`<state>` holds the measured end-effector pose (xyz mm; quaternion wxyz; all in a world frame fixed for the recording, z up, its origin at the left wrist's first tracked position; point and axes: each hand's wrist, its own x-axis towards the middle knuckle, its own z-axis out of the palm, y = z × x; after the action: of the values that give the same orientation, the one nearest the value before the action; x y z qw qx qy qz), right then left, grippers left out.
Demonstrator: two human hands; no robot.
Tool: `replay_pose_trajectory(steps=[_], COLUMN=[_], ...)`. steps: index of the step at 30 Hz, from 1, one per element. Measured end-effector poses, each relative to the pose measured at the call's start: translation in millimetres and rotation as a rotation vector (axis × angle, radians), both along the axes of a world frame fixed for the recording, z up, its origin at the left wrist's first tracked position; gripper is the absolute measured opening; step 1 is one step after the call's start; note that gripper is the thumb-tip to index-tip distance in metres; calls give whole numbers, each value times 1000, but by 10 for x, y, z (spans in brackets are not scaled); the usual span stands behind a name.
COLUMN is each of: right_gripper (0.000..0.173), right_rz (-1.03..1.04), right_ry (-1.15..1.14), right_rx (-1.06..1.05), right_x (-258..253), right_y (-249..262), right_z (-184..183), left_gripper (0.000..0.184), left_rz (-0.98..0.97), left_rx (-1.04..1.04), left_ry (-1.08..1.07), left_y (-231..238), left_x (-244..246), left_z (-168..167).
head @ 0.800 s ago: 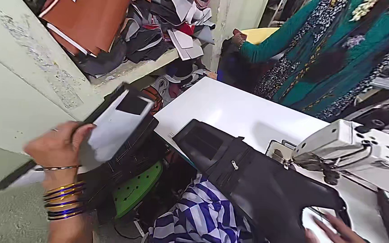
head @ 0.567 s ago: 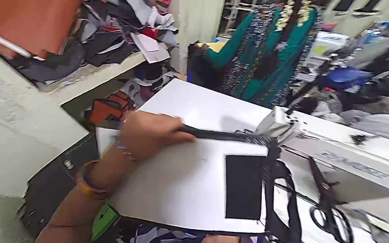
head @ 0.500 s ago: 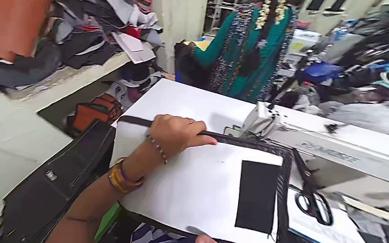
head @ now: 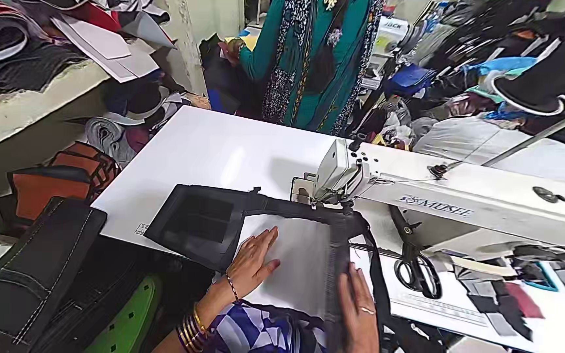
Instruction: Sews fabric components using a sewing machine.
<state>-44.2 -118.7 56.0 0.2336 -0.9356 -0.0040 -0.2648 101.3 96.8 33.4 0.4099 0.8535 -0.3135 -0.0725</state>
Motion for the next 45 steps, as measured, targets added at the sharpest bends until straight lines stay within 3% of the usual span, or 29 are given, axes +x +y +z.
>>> replay_pose_trajectory(steps=[2, 5, 7, 10, 13, 17, 21, 24, 26, 29, 33, 35, 38, 45], right_gripper=[75, 100, 109, 105, 118, 106, 112, 109, 104, 99, 100, 100, 101, 101], right_rz=[16, 64, 132, 193, -71, -143, -80, 21, 22, -145, -243, -202, -141, -127], right_ry=[76, 170, 218, 280, 223, 306, 450, 353, 280, 183, 174, 174, 197, 261], right_rx=[-224, -345, -399, -290, -150, 103, 792, 1057, 1081, 1034, 1015, 1019, 997, 938], right_x=[247, 418, 423, 423, 520, 682, 724, 689, 596, 380, 297, 330, 383, 488], right_y=[185, 445, 542, 356, 16, -64, 21, -76, -291, -774, -1187, -1243, -1325, -1438], right_z=[86, 29, -59, -12, 13, -2, 35, -15, 36, 112, 112, 112, 103, 97], left_gripper=[70, 70, 52, 47, 48, 50, 51, 59, 71, 79, 61, 53, 55, 58], left_rz=[-11, 5, 108, 228, 203, 182, 189, 200, 220, 229, 60, -92, -254, -255], left_rx=[-218, -404, -241, 133, 282, 321, 321, 290, 245, 263, 302, 308, 372, 355], left_ry=[130, 230, 80, -268, -321, -287, -271, -223, -185, -134, -264, -210, -70, -81], left_y=[55, 121, 71, -28, 31, 58, 30, 48, 74, 92, -244, -515, -822, -902], left_x=[65, 87, 31, -16, 35, 70, 70, 59, 97, 123, 214, 375, 653, 748], left_z=[10, 34, 27, -57, -66, -85, -83, -67, -29, 59, 282, 351, 305, 61])
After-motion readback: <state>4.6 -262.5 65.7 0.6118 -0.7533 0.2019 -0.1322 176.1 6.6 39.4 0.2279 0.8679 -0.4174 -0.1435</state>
